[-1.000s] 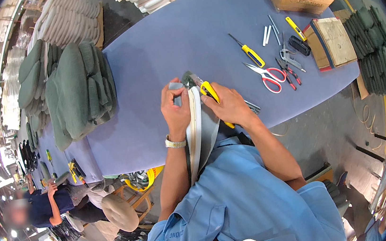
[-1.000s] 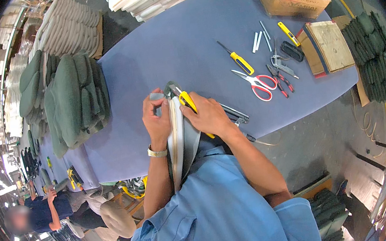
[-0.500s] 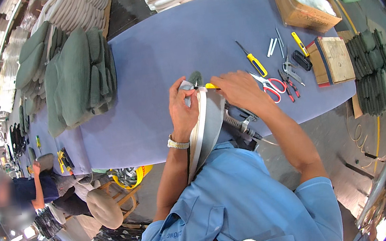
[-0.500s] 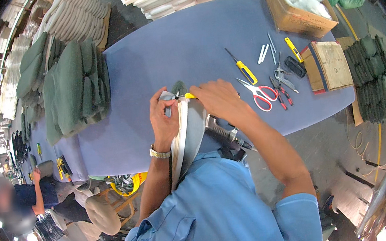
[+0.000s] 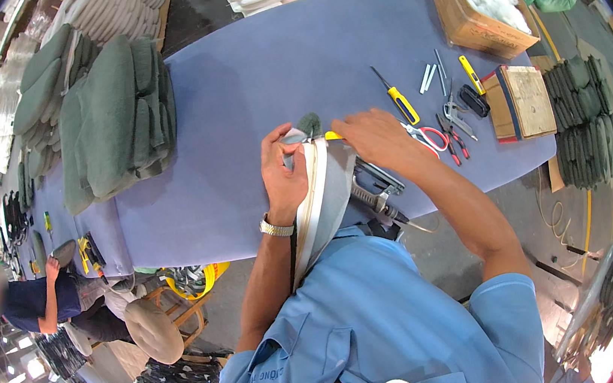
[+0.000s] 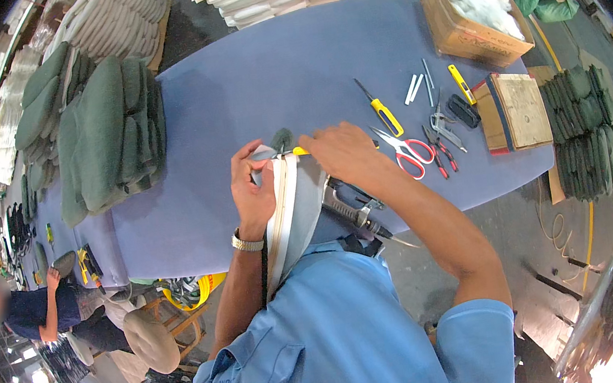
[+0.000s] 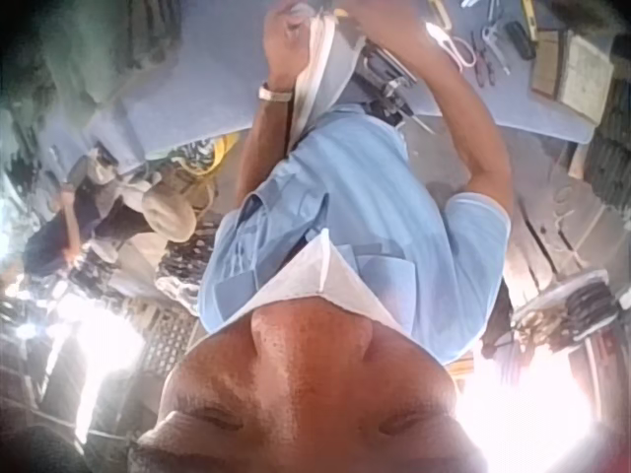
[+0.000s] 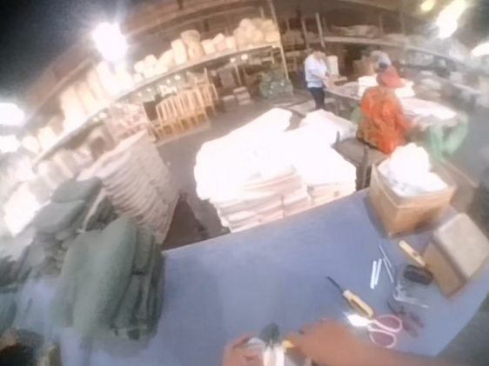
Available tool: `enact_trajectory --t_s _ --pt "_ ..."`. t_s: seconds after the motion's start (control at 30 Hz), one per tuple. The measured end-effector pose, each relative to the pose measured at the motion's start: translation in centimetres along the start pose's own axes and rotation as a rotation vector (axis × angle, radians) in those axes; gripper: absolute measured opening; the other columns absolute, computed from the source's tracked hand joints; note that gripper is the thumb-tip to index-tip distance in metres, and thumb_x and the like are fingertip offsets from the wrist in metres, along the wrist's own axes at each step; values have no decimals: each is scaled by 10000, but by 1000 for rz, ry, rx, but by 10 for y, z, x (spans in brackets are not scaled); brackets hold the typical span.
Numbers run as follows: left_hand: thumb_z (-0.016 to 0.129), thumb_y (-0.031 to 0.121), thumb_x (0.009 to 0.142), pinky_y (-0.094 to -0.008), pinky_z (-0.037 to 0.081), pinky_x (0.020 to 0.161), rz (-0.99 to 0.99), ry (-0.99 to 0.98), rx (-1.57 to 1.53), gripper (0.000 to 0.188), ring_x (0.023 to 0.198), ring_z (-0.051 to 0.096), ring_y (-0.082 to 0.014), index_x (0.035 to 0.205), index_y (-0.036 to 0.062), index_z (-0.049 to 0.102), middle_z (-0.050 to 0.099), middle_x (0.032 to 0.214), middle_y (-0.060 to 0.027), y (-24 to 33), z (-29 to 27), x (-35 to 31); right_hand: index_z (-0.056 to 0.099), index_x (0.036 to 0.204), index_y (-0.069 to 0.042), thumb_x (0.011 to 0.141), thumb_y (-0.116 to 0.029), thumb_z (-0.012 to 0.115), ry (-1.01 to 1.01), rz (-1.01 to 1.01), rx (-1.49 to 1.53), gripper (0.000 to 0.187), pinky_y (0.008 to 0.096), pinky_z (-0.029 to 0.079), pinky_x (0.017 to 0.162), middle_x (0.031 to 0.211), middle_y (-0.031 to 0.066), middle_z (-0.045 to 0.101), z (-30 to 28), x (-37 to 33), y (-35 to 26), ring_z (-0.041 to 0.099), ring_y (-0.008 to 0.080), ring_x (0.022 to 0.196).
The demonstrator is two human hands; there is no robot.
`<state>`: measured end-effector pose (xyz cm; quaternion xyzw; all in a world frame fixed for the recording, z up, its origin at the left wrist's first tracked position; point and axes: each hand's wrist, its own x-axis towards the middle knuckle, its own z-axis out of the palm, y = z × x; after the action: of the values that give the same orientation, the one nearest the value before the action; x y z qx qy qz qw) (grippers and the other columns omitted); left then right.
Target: The person assembles green fabric cushions by folding the fabric over a white foam insert and securing it with a staple gun. They repeatedly trim excess fabric with a utility knife and reposition the cushion to staple different edges. Finished cushions are stacked on the table.
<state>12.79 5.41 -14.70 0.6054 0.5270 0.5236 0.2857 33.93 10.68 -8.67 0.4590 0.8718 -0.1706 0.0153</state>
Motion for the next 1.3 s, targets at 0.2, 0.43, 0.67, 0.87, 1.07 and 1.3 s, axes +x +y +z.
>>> enact_trajectory --t_s 0.2,0.43,0.67,0.87,1.07,1.3 --pt "699 49 931 -373 474 1026 -29 -76 -23 58 1226 615 -252 930 16 652 625 1374 -205 0 -1 0 627 1135 -79 955 -225 654 19 36 129 233 529 505 826 1031 160 707 4 -1 7 677 401 988" --pt "699 28 919 -391 484 1043 -57 17 -144 44 1241 621 -257 937 8 664 637 1367 -203 7 2 -1 661 1214 -113 954 -296 673 39 444 322 318 504 522 897 1127 167 707 86 -40 70 662 386 1073" --pt "704 87 972 -329 572 875 -543 244 -624 59 949 686 -157 1002 36 707 754 1081 -123 -11 -38 -26 617 1381 -68 989 -271 659 496 124 509 443 450 405 1143 1502 179 543 61 -24 -34 512 370 1387" --pt "676 93 1000 -299 587 803 -546 292 -299 120 934 719 -161 1049 -10 639 752 997 -135 15 -95 -75 625 1320 -28 982 -205 656 585 -54 441 382 447 404 1136 1515 180 526 80 12 -69 516 368 1375" --pt "692 177 993 -292 638 617 -751 976 76 356 698 741 -188 1232 -69 597 756 1022 -144 -46 -333 -263 642 1259 -15 955 -161 678 519 -9 504 339 425 438 1093 1428 159 581 84 -17 -73 557 347 1310" --pt "755 269 958 -309 595 782 -933 877 161 745 980 722 -176 1527 -61 405 729 1155 -144 -62 -325 -215 634 1320 -18 962 -145 671 538 -25 639 382 417 439 1107 1435 167 582 81 0 -41 558 323 1320"
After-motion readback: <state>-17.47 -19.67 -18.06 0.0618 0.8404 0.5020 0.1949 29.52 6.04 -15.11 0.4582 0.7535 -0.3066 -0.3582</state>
